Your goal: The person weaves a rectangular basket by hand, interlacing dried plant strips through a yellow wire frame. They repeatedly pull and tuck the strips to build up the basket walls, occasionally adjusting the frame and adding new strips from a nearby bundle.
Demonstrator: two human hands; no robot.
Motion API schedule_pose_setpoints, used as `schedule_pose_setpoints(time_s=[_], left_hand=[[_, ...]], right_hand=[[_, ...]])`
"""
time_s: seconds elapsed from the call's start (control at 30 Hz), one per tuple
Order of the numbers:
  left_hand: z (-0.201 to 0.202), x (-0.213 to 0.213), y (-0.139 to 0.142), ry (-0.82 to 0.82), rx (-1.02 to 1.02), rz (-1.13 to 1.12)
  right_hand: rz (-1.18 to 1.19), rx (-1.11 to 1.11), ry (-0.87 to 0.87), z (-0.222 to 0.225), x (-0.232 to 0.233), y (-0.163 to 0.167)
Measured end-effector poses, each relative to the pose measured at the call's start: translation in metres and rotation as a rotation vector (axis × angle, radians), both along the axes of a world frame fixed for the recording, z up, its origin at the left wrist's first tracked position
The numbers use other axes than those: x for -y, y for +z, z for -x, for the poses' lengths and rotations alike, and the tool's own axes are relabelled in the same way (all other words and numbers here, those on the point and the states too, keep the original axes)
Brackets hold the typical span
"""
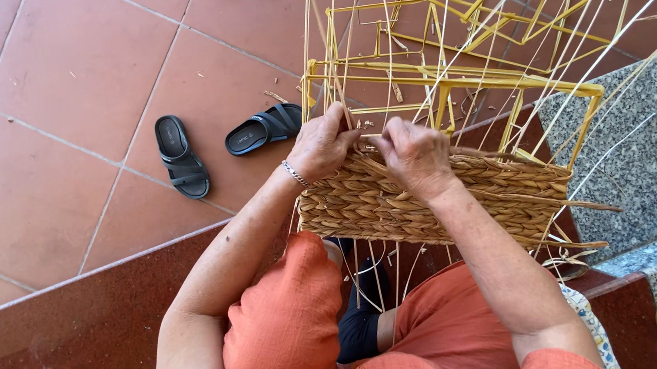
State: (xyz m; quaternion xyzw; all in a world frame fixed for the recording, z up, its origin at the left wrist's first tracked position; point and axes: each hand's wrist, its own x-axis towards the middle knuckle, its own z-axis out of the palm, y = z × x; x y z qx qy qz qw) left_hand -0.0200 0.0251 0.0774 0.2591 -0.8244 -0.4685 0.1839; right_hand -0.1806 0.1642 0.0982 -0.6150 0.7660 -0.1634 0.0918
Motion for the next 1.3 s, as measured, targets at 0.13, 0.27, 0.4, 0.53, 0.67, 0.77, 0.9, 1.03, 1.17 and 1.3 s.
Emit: schedule_pose_setpoints(time_s=[0.13, 0.27, 0.4, 0.53, 0.67, 0.77, 0.9, 1.03, 1.17, 1.3], left_hand=[[0.015, -0.003, -0.006, 0.019, 0.260, 0.054], [0.037, -0.009, -0.013, 0.038, 0.402, 0.173], [0.054, -0.015, -0.024, 0.029, 0.551, 0.247], [0.060, -0.017, -0.033, 0.024, 0.537, 0.265], [0.049, -0.008, -0.034, 0.054, 0.424, 0.157], [0.035, 0.002, -0.024, 0.014, 0.418, 0.058], [0.011, 0.012, 0.001, -0.145, 0.217, -0.060], [0.011, 0.012, 0.025, -0.159, 0.349, -0.385], [0.003, 0.010, 0.036, -0.144, 0.337, -0.244], [-0.015, 0.004, 0.039, -0.089, 0.339, -0.128]], right_hand=[[-0.078, 0.192, -0.133, -0.002, -0.012, -0.002], [-0.155, 0.229, -0.173, 0.000, -0.021, -0.007], [-0.085, 0.350, -0.143, 0.033, -0.032, 0.009], [0.890, 0.808, -0.542, 0.060, -0.002, 0.061], [0.691, 0.847, -0.057, -0.087, 0.023, 0.110], [0.804, 0.728, 0.949, -0.187, -0.022, 0.147], [0.695, 0.452, 0.404, -0.133, -0.007, 0.120], [0.422, 0.014, -0.025, -0.032, -0.012, 0.060], [0.316, -0.046, 0.093, -0.006, -0.028, 0.001], [0.292, -0.250, 0.099, -0.012, -0.026, -0.027]])
